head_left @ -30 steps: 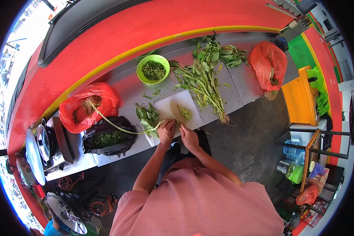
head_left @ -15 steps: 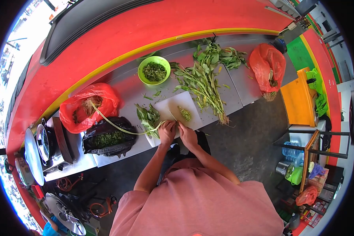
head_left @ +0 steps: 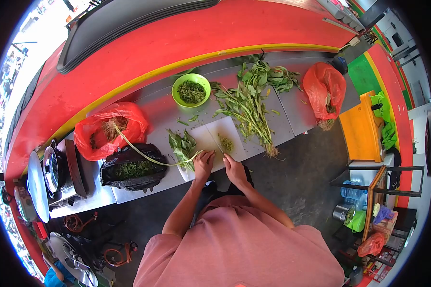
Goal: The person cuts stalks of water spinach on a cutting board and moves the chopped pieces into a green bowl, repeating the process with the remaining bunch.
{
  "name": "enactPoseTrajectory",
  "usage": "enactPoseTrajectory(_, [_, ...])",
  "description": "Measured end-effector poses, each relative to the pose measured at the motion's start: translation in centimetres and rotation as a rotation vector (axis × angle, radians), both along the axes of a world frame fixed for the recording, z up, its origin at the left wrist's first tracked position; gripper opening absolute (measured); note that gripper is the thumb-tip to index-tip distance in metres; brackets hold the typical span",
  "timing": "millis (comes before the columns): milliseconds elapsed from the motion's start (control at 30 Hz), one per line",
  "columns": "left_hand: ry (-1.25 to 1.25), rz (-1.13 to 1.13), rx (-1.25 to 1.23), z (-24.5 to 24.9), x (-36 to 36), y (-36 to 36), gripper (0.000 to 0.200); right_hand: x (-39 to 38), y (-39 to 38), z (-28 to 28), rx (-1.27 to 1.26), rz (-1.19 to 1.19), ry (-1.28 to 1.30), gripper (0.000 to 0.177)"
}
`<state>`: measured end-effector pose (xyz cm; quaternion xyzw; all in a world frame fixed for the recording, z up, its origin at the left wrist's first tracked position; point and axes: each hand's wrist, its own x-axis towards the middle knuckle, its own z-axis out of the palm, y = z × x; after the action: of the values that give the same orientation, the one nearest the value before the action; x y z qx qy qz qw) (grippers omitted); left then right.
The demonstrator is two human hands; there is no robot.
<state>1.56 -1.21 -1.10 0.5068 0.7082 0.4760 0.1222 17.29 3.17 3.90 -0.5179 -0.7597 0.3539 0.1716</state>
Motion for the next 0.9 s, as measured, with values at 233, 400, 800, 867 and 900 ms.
enactPoseTrajectory(233, [0.024,-0.019,-0.015,0.4,0.1,-0.1,0.011,0.0,-1.9,-0.5,0.016,0.007,-0.075,0.034])
enactPoseTrajectory(400, [0.07,-0.018,-0.031,0.3,0.1,0.0,0.011,-0.1,-2.0,-0.1,-0.003,0.006,-0.074,0.034])
enactPoseTrajectory(800, [0.105,-0.021,-0.041,-0.2,0.2,-0.1,0.015,-0.7,-1.6,-1.1,0.03,0.011,-0.101,0.034])
enactPoseTrajectory(867, [0.161,0.0,-0.03,0.0,0.3,0.1,0.015,-1.0,-1.3,-1.0,0.048,0.005,-0.117,0.034])
enactPoseTrajectory(900, [0.161,-0.007,-0.024,0.1,0.3,0.3,0.015,-1.2,-0.9,-1.2,0.058,0.004,-0.105,0.034])
